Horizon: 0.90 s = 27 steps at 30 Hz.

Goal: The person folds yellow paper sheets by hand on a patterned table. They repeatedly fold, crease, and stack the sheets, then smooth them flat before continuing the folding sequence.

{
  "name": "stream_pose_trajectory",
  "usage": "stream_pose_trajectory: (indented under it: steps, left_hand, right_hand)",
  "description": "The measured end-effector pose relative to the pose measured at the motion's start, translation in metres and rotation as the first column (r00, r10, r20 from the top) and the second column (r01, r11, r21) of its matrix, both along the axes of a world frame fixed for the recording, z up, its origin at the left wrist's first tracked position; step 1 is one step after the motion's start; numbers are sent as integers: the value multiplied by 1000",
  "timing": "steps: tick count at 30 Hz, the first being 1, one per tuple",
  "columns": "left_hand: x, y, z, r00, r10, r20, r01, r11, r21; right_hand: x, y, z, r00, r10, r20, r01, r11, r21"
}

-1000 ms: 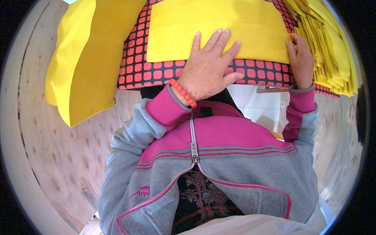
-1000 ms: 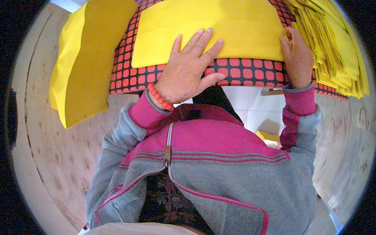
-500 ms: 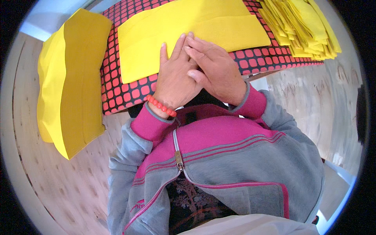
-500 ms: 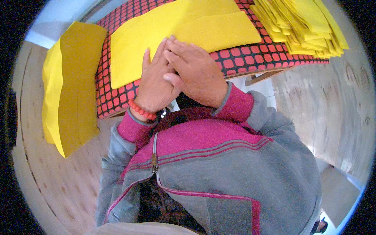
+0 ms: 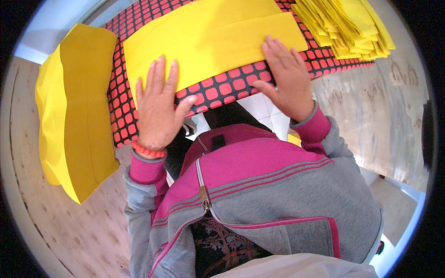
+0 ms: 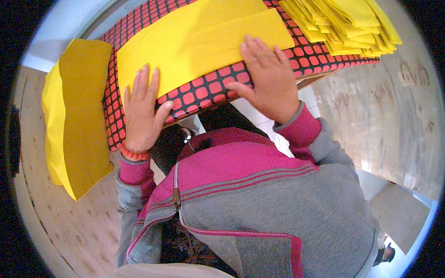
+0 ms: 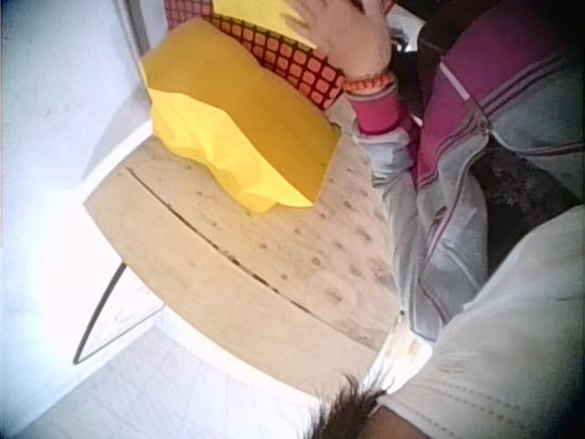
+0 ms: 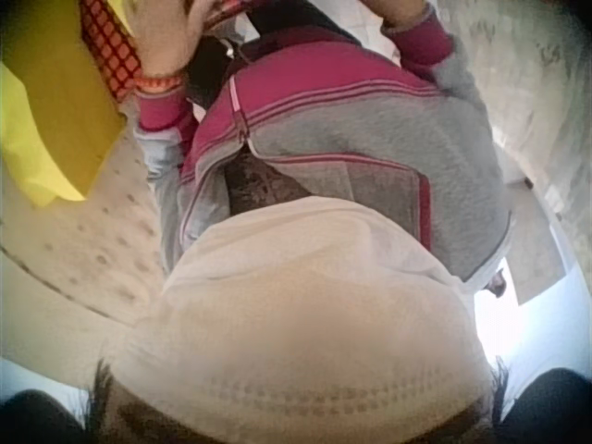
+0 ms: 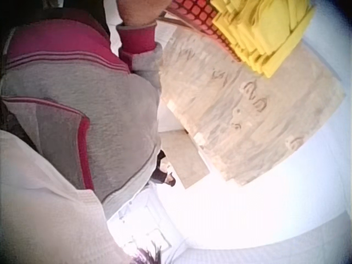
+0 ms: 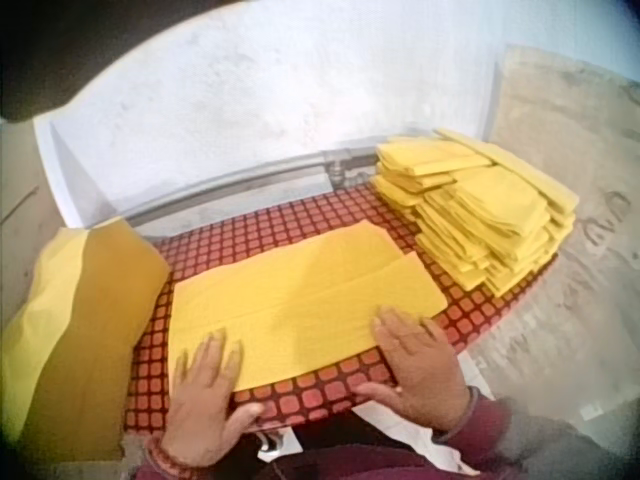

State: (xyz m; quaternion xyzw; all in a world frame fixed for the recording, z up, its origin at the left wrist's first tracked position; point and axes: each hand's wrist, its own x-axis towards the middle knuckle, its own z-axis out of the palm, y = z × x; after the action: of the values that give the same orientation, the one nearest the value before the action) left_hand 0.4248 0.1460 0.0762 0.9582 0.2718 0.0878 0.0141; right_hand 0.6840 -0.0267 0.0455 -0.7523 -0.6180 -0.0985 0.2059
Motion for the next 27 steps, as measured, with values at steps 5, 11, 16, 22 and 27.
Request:
stream_pose_trajectory:
  steps: [5, 11, 16, 22, 27]
  left_hand:
    - [-37, 6, -1, 995, 95, -9, -95, 995, 24]
    - [-60, 5, 0, 960, 272, -69, -263, 958, 116]
    - [-18, -37, 0, 954, -101, 281, 76, 992, 98]
    - [-21, -51, 5, 969, -222, 110, 229, 972, -54]
    - [-49, -32, 5, 991, -17, 131, 20, 1000, -23]
  right_hand:
    - [25, -26, -7, 994, -108, 32, 105, 990, 94]
    - [16, -37, -4, 965, -237, 112, 221, 966, 138]
    - [-51, -8, 10, 997, -42, 70, 25, 974, 224]
    - [-99, 15, 15, 983, 181, -36, -178, 982, 64]
    - [-38, -10, 12, 999, 11, 31, -12, 998, 56]
